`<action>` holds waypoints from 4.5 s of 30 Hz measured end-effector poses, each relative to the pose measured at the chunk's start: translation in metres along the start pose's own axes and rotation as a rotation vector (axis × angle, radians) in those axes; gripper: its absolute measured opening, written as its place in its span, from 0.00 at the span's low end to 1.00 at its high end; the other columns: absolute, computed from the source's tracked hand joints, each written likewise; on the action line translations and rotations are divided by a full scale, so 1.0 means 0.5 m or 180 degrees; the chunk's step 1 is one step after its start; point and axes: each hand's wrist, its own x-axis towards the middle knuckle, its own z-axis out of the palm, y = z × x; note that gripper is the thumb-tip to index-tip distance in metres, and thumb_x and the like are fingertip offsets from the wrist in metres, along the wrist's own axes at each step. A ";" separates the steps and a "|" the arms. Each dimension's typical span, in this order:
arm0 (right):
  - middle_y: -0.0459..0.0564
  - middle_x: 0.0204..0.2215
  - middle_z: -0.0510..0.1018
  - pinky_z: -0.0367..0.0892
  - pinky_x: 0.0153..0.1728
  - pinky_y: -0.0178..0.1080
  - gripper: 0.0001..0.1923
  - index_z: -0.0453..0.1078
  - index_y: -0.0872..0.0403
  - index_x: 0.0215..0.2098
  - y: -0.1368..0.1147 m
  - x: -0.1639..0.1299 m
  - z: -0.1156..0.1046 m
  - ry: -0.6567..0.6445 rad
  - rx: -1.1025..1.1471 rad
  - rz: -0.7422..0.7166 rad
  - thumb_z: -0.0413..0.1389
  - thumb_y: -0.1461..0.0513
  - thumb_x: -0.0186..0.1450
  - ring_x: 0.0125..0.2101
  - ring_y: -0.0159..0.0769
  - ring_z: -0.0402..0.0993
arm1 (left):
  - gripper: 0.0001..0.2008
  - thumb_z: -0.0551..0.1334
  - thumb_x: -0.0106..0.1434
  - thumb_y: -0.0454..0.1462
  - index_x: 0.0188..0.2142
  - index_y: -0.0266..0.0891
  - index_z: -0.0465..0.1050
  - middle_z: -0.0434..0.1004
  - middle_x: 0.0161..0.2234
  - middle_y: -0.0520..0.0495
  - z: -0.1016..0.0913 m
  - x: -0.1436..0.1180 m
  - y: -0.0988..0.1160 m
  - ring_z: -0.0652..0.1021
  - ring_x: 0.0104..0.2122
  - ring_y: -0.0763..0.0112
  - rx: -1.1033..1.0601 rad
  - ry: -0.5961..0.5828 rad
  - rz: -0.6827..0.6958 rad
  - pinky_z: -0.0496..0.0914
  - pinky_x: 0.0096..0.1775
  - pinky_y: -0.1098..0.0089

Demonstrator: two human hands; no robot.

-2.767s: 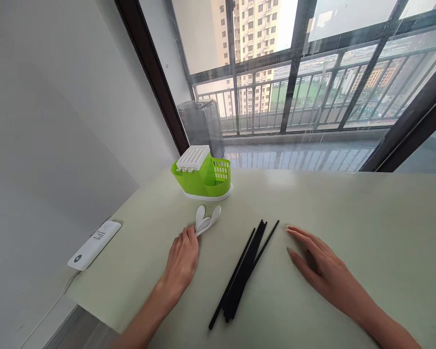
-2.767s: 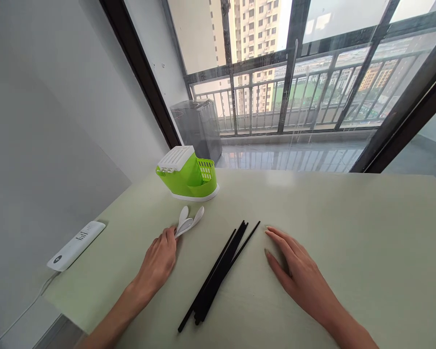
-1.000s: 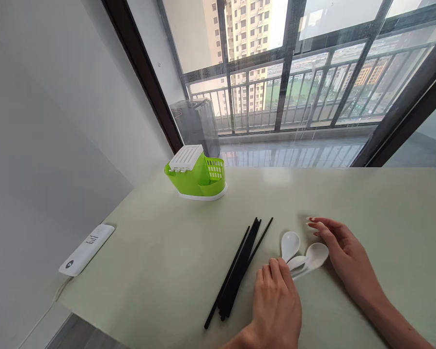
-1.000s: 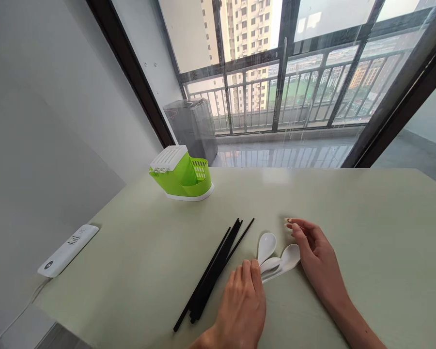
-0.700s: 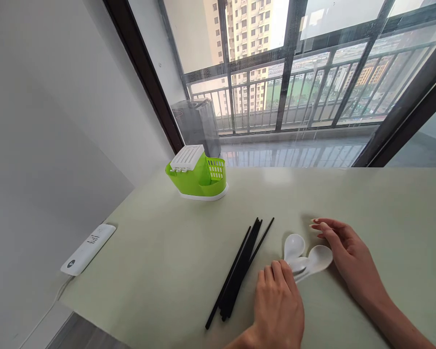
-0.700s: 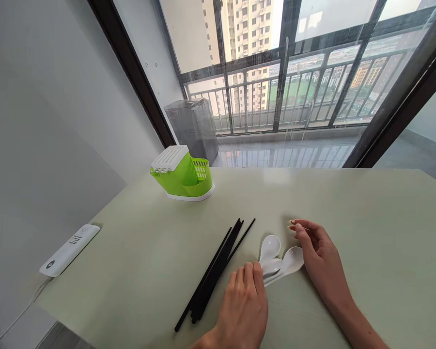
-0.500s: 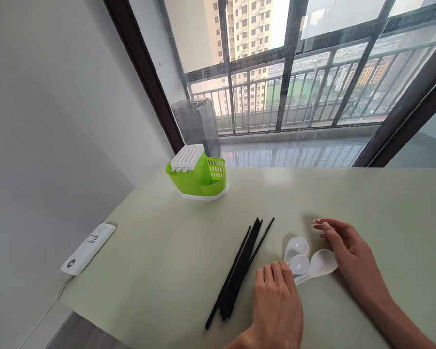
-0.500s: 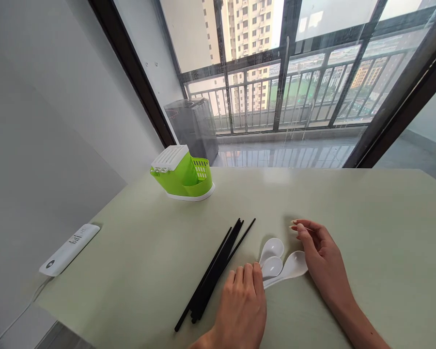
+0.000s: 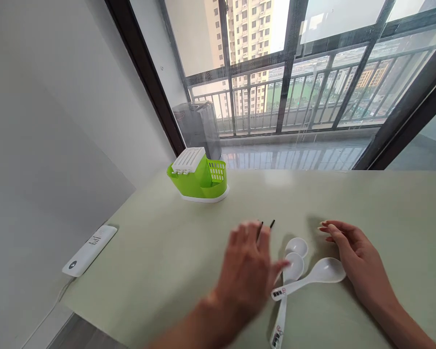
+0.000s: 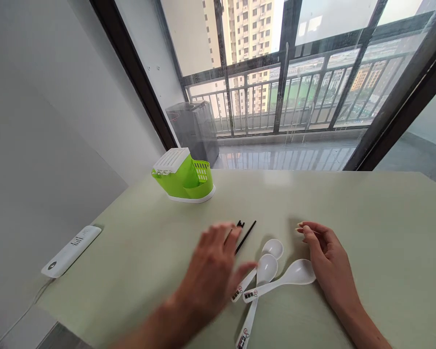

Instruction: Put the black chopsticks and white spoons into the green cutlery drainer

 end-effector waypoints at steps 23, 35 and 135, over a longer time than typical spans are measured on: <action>0.50 0.44 0.82 0.66 0.48 0.47 0.25 0.74 0.50 0.46 0.013 0.014 0.016 0.0184 0.0078 -0.0100 0.55 0.40 0.66 0.46 0.46 0.76 | 0.28 0.41 0.81 0.44 0.53 0.40 0.81 0.85 0.51 0.41 -0.057 0.294 -0.183 0.82 0.55 0.56 0.0201 0.0712 -0.0353 0.79 0.47 0.59; 0.49 0.44 0.78 0.68 0.46 0.47 0.26 0.65 0.49 0.53 -0.001 0.018 0.012 0.0480 0.0596 -0.0450 0.59 0.42 0.67 0.44 0.43 0.75 | 0.25 0.46 0.80 0.46 0.52 0.43 0.83 0.86 0.47 0.41 -0.038 0.328 0.047 0.83 0.48 0.57 0.0347 0.0402 0.0542 0.80 0.42 0.61; 0.47 0.36 0.77 0.71 0.32 0.40 0.36 0.68 0.52 0.53 0.019 -0.005 -0.028 0.0754 0.0386 0.0475 0.63 0.37 0.59 0.31 0.38 0.76 | 0.15 0.53 0.70 0.28 0.39 0.36 0.79 0.85 0.39 0.38 -0.017 0.007 -0.217 0.85 0.41 0.51 0.0572 -0.2159 -0.1472 0.73 0.38 0.62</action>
